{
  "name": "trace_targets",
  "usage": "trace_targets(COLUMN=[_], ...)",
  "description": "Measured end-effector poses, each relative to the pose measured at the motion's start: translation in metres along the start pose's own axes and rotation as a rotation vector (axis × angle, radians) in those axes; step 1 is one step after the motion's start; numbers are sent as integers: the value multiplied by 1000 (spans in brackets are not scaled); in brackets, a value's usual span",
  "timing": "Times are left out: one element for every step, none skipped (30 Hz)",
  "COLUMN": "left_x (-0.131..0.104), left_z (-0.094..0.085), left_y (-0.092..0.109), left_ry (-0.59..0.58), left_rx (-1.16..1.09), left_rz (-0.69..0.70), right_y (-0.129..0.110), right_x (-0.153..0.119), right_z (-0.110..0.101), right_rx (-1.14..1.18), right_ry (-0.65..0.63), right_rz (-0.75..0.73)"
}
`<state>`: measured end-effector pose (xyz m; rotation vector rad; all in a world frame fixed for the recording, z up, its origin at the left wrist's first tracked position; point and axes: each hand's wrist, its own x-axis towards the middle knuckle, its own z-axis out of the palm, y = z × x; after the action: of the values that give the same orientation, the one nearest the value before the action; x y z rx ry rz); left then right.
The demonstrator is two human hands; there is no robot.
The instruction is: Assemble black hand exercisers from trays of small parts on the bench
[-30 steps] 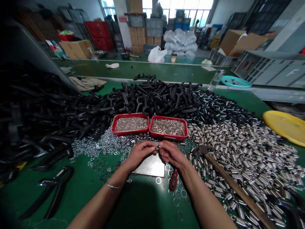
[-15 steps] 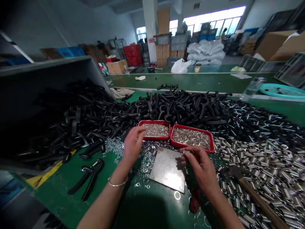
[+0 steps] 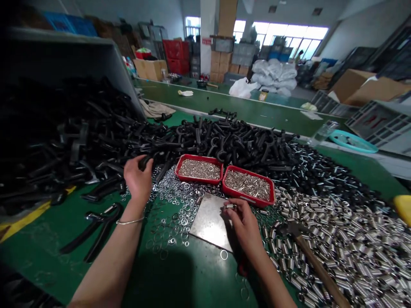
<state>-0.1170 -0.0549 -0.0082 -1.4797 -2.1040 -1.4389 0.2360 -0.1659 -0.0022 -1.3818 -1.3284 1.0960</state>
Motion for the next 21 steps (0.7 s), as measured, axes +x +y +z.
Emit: trace_targets(left_x=[1, 3, 3, 3, 3, 2, 1, 1, 0, 0, -1, 0, 0, 0, 0, 1, 1, 2, 3, 5, 7], left_z=[-3, -6, -8, -10, -10, -10, -9, -8, -8, -11, -16, -23, -32, -42, -52, -63, -72, -79, -85, -89, -91], left_y=[2, 5, 10, 15, 22, 29, 35, 41, 44, 45, 42, 37, 27, 16, 2, -11, -24, -35, -44, -51, -56], left_ry=[74, 124, 139, 98, 14, -113, -255, -329, -345, -318, -272, -248, -264, -317, -395, -473, -531, -567, -584, -592, -597], left_rx=[-21, -47, -88, -152, -231, -322, -406, -444, -434, -372, -258, -110, 60, 237, 414, 571, 695, 782, 835, 859, 864], left_rz=[-35, -65, -82, -77, -53, -8, 49, 105, 147, 167, 162, 136, 95, 51, 19, 1, -7, -5, 4, 17, 29], right_y=[0, 0, 0, 1, 2, 5, 8, 12, 16, 20, 24, 28, 32, 35, 38, 39, 40, 41, 40, 40, 38], right_x=[-1, -2, -2, -2, -2, -2, -1, -1, -1, 0, 0, 0, 0, 1, 3, 5, 7, 9, 10, 11, 10], right_z=[-2, -3, -4, -5, -5, -3, -2, 1, 3, 6, 7, 8, 8, 8, 7, 7, 6, 6, 7, 7, 7], right_rx=[13, 28, 46, 64, 84, 102, 118, 127, 124, 110, 91, 73, 62, 67, 87, 120, 154, 185, 210, 228, 240], right_ry=[6, 20, 39, 63, 91, 120, 143, 161, 167, 165, 153, 138, 123, 111, 105, 103, 106, 110, 112, 115, 115], right_rz=[-2, -4, -4, -3, 1, 6, 14, 21, 25, 23, 18, 11, 5, 5, 12, 23, 32, 40, 46, 47, 43])
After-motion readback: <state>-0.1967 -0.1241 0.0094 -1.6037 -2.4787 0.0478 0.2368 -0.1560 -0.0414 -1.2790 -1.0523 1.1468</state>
